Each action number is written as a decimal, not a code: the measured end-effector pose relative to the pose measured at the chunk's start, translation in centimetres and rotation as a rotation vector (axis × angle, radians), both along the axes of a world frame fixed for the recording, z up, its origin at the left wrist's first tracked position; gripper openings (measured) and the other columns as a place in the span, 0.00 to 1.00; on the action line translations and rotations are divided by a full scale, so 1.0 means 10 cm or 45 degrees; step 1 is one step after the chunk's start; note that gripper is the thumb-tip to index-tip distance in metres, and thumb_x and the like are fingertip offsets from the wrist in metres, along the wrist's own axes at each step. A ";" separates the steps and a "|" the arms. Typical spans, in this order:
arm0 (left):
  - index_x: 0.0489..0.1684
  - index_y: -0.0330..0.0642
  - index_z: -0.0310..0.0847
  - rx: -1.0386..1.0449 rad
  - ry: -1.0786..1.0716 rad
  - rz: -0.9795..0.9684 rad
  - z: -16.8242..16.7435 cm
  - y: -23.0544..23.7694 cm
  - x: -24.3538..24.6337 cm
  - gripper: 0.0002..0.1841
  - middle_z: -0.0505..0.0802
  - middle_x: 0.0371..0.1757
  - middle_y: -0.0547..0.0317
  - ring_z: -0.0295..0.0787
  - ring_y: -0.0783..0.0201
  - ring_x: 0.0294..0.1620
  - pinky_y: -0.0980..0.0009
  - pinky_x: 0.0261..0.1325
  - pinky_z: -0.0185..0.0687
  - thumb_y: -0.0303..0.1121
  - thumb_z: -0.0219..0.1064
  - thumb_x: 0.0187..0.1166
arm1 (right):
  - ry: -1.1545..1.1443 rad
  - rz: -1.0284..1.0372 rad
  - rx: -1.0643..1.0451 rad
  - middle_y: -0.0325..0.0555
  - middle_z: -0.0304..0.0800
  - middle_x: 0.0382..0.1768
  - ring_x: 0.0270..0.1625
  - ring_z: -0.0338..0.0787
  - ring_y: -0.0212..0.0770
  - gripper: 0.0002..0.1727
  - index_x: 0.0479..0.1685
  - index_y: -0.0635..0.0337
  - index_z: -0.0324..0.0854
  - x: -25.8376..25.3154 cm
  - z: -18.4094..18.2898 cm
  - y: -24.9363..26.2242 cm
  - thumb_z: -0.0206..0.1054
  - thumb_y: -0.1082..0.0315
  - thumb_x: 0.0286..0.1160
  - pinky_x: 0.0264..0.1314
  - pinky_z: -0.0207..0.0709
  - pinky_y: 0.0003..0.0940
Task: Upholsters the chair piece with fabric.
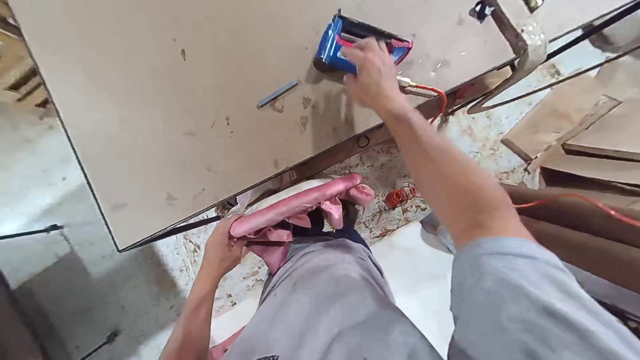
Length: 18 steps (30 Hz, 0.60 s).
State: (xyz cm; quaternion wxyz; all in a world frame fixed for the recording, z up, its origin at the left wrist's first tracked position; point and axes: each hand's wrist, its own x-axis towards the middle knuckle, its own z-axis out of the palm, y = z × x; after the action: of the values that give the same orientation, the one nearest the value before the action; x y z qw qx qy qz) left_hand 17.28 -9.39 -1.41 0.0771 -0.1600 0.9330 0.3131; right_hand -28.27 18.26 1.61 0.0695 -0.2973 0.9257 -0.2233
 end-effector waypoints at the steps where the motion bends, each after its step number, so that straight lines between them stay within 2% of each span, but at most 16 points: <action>1: 0.75 0.36 0.77 0.010 -0.022 0.045 0.02 -0.04 -0.04 0.31 0.88 0.68 0.38 0.85 0.46 0.70 0.45 0.76 0.78 0.33 0.72 0.67 | -0.059 0.056 -0.082 0.54 0.83 0.74 0.79 0.78 0.56 0.25 0.75 0.46 0.84 0.31 0.06 0.04 0.68 0.66 0.75 0.78 0.73 0.61; 3: 0.77 0.36 0.75 -0.004 -0.032 0.118 0.10 -0.07 -0.12 0.34 0.87 0.70 0.37 0.83 0.45 0.73 0.43 0.77 0.76 0.36 0.74 0.67 | -0.213 0.179 -0.267 0.50 0.88 0.67 0.72 0.85 0.50 0.19 0.69 0.48 0.88 1.09 0.00 0.17 0.64 0.62 0.82 0.76 0.77 0.56; 4: 0.78 0.35 0.74 -0.051 0.019 0.100 0.14 -0.06 -0.17 0.37 0.86 0.71 0.36 0.82 0.44 0.75 0.44 0.79 0.74 0.44 0.71 0.66 | -0.290 0.222 -0.345 0.46 0.89 0.67 0.72 0.85 0.47 0.19 0.69 0.47 0.88 1.44 -0.14 0.22 0.60 0.58 0.86 0.77 0.75 0.56; 6: 0.82 0.33 0.71 -0.143 0.106 0.012 0.24 0.04 -0.35 0.44 0.84 0.75 0.36 0.77 0.43 0.79 0.43 0.82 0.68 0.60 0.59 0.70 | -0.416 0.222 -0.477 0.42 0.84 0.75 0.82 0.77 0.45 0.25 0.73 0.45 0.85 1.95 -0.51 0.23 0.48 0.50 0.91 0.87 0.60 0.61; 7: 0.82 0.35 0.71 -0.175 0.098 -0.035 0.31 0.14 -0.47 0.45 0.84 0.76 0.37 0.77 0.43 0.80 0.41 0.82 0.66 0.65 0.53 0.73 | -0.424 0.177 -0.531 0.42 0.82 0.76 0.84 0.73 0.46 0.27 0.74 0.44 0.84 2.13 -0.66 0.20 0.45 0.47 0.92 0.89 0.55 0.63; 10: 0.78 0.43 0.78 -0.310 -0.013 -0.141 0.47 0.56 -0.96 0.40 0.90 0.69 0.44 0.84 0.44 0.73 0.38 0.76 0.73 0.66 0.47 0.81 | -0.255 -0.020 -0.675 0.46 0.89 0.64 0.75 0.80 0.48 0.28 0.64 0.45 0.90 2.33 -0.91 0.02 0.43 0.47 0.91 0.85 0.57 0.63; 12: 0.68 0.45 0.85 -0.418 -0.085 -0.095 0.47 0.79 -1.16 0.40 0.93 0.60 0.45 0.88 0.44 0.66 0.38 0.69 0.77 0.70 0.48 0.79 | -0.158 -0.080 -0.722 0.46 0.91 0.57 0.69 0.82 0.48 0.29 0.56 0.44 0.93 2.39 -0.96 -0.04 0.42 0.47 0.90 0.81 0.60 0.61; 15: 0.55 0.44 0.89 -0.549 -0.143 0.024 0.44 0.97 -1.26 0.46 0.95 0.51 0.47 0.91 0.46 0.57 0.41 0.63 0.80 0.80 0.49 0.71 | -0.127 -0.094 -0.751 0.45 0.91 0.56 0.69 0.83 0.47 0.28 0.53 0.44 0.93 2.43 -1.00 -0.05 0.43 0.46 0.90 0.80 0.61 0.60; 18: 0.45 0.45 0.92 -0.635 -0.045 0.078 0.35 1.07 -1.27 0.45 0.96 0.43 0.50 0.93 0.48 0.49 0.43 0.57 0.82 0.82 0.51 0.68 | -0.109 -0.096 -0.799 0.46 0.90 0.56 0.69 0.82 0.47 0.26 0.52 0.45 0.93 2.42 -1.04 0.01 0.46 0.49 0.90 0.81 0.61 0.59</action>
State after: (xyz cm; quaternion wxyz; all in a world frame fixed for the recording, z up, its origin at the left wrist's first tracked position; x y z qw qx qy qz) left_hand 4.61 1.28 2.10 0.0418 -0.2078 0.9746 0.0727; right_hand -4.08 18.35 -8.75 0.0051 -0.2599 0.8183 -0.5127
